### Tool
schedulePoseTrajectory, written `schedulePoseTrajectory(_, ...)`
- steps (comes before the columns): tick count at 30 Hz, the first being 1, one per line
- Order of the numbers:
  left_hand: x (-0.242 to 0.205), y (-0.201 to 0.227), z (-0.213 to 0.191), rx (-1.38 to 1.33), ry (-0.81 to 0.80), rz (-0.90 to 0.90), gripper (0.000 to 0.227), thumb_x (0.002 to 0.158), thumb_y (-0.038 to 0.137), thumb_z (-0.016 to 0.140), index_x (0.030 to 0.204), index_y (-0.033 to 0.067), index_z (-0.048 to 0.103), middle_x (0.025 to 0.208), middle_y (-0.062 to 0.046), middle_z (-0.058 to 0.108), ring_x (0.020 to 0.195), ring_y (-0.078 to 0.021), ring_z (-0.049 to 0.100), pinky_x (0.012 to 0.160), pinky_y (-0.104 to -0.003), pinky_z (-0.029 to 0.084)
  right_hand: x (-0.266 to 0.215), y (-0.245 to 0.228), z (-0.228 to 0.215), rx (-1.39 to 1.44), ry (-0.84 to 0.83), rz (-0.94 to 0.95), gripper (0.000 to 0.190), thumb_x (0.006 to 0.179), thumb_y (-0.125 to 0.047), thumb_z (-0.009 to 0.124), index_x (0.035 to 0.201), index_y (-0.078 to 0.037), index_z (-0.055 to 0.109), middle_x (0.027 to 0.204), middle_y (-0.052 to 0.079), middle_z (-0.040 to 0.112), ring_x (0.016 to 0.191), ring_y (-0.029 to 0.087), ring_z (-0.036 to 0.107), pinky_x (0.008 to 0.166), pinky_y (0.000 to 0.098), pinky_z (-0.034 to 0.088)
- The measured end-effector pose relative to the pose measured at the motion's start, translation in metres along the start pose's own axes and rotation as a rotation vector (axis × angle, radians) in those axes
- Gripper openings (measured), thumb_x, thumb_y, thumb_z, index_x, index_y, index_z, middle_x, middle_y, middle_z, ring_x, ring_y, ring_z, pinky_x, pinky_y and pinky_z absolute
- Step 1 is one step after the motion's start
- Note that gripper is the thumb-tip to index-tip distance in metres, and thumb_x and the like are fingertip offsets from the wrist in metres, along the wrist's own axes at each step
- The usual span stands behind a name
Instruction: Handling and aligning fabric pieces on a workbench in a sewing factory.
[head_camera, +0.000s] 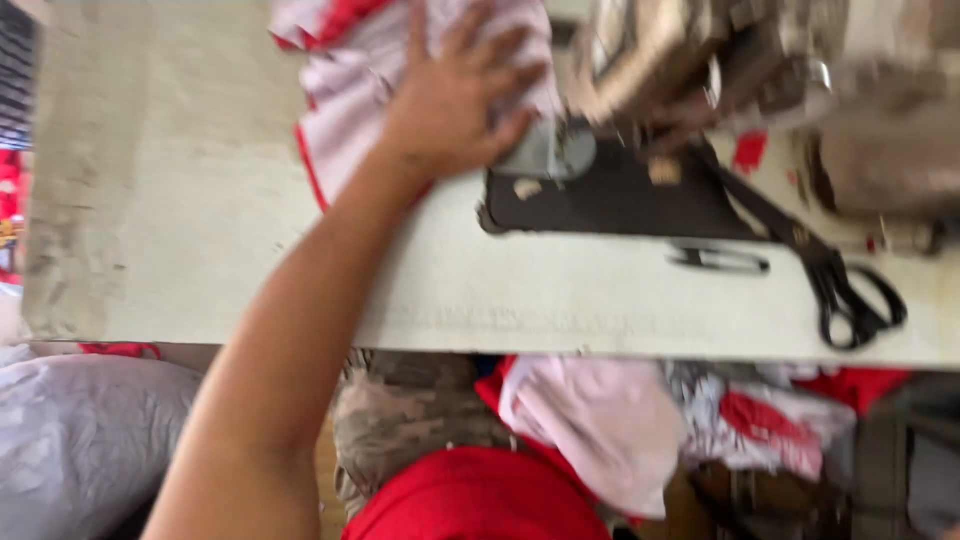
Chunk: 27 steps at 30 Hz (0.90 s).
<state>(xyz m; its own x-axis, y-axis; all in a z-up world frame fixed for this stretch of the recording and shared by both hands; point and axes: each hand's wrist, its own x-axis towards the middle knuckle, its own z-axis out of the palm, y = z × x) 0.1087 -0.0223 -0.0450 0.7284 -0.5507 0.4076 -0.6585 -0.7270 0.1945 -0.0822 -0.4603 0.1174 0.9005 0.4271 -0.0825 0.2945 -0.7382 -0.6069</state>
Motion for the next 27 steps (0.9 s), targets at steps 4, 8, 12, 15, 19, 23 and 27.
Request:
schedulePoseTrajectory(4, -0.014, 0.011, -0.016, 0.09, 0.129, 0.075, 0.035, 0.106, 0.038, 0.058, 0.13, 0.017, 0.075, 0.117, -0.011, 0.066, 0.102, -0.0351, 0.06, 0.078, -0.055, 0.039, -0.07, 0.007, 0.054, 0.037, -0.075, 0.114, 0.037, 0.083, -0.022, 0.072, 0.119, -0.016, 0.078, 0.125, 0.002, 0.078, 0.119, 0.017, 0.072, 0.11, 0.0362, 0.052)
schedulePoseTrajectory(8, -0.036, 0.054, -0.066, -0.063, 0.201, 0.178, 0.02, 0.1, 0.003, 0.07, 0.119, 0.0053, 0.077, 0.135, -0.022, 0.062, 0.125, -0.044, 0.055, 0.113, -0.063, 0.028, -0.073, -0.024, 0.145, 0.032, -0.526, 0.403, 0.052, 0.095, -0.055, 0.056, 0.135, -0.024, 0.07, 0.14, -0.004, 0.07, 0.13, 0.014, 0.064, 0.112, 0.0392, 0.047)
schedulePoseTrajectory(12, -0.092, 0.149, -0.088, -0.366, 0.206, 0.254, 0.012, 0.095, -0.006, 0.065, 0.094, 0.0043, 0.059, 0.106, -0.015, 0.065, 0.091, -0.0329, 0.06, 0.081, -0.047, 0.05, -0.089, -0.016, 0.222, -0.005, -0.359, 0.274, 0.062, 0.083, -0.053, 0.079, 0.134, -0.02, 0.064, 0.134, 0.001, 0.059, 0.126, 0.022, 0.058, 0.103, 0.0382, 0.045)
schedulePoseTrajectory(15, -0.143, 0.208, -0.067, -0.627, 0.005, 0.363, 0.019, 0.097, 0.008, 0.056, 0.103, 0.0012, 0.072, 0.094, -0.01, 0.072, 0.09, -0.0309, 0.068, 0.086, -0.047, 0.053, -0.09, -0.025, 0.236, -0.065, -0.288, 0.31, 0.066, 0.073, -0.051, 0.087, 0.127, -0.02, 0.066, 0.128, 0.0, 0.057, 0.123, 0.023, 0.054, 0.102, 0.0415, 0.045)
schedulePoseTrajectory(19, -0.197, 0.24, 0.007, -0.574, -0.303, 0.216, 0.032, 0.097, 0.026, 0.062, 0.126, 0.0128, 0.068, 0.126, -0.009, 0.068, 0.115, -0.0325, 0.061, 0.097, -0.047, 0.045, -0.094, -0.025, 0.238, -0.13, -0.282, 0.226, 0.045, 0.091, -0.039, 0.069, 0.13, -0.016, 0.066, 0.128, 0.003, 0.058, 0.12, 0.027, 0.056, 0.099, 0.0458, 0.047)
schedulePoseTrajectory(23, -0.203, 0.254, 0.024, -0.613, -0.195, 0.162, 0.013, 0.098, 0.018, 0.063, 0.108, 0.0122, 0.068, 0.118, -0.005, 0.067, 0.109, -0.0301, 0.061, 0.097, -0.046, 0.043, -0.098, -0.028, 0.231, -0.114, -0.203, 0.163, 0.033, 0.096, -0.023, 0.059, 0.124, -0.013, 0.073, 0.126, 0.003, 0.065, 0.115, 0.027, 0.062, 0.092, 0.0453, 0.051)
schedulePoseTrajectory(27, -0.203, 0.254, 0.02, -0.592, -0.237, 0.115, 0.037, 0.095, 0.033, 0.065, 0.126, 0.0138, 0.067, 0.122, -0.007, 0.068, 0.114, -0.0303, 0.061, 0.103, -0.048, 0.039, -0.095, -0.049, 0.208, 0.005, -0.21, 0.21, 0.032, 0.101, -0.027, 0.049, 0.121, -0.013, 0.071, 0.125, 0.001, 0.076, 0.114, 0.023, 0.07, 0.092, 0.0409, 0.051)
